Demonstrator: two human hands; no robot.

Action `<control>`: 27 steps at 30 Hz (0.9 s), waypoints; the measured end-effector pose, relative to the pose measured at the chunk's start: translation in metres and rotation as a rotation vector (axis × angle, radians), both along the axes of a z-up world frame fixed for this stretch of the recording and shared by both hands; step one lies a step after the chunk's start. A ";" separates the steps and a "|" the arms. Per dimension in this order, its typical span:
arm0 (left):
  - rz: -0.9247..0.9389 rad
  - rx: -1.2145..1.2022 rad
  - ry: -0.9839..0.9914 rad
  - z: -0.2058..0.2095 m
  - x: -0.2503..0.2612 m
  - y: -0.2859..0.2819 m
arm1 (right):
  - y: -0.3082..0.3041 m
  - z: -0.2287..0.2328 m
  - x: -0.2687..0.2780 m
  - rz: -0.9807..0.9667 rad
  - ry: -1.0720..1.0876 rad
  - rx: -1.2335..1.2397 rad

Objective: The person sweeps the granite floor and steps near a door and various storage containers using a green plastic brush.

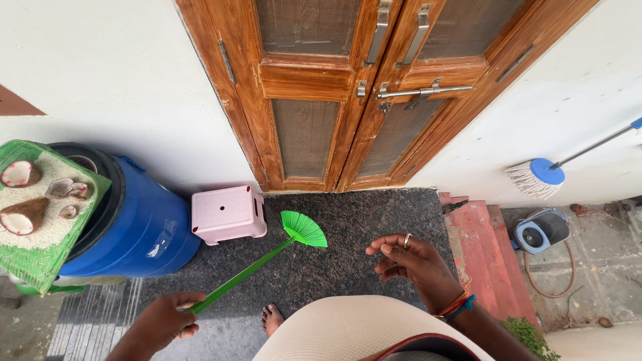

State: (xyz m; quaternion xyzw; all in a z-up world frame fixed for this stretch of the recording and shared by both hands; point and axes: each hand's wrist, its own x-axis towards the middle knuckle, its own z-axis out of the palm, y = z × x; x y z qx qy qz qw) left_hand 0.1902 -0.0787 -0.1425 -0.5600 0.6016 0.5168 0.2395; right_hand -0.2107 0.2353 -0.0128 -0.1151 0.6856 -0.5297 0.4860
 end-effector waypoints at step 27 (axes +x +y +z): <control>0.272 -0.261 0.722 0.045 -0.228 0.072 | 0.060 -0.006 0.003 -0.160 0.025 0.016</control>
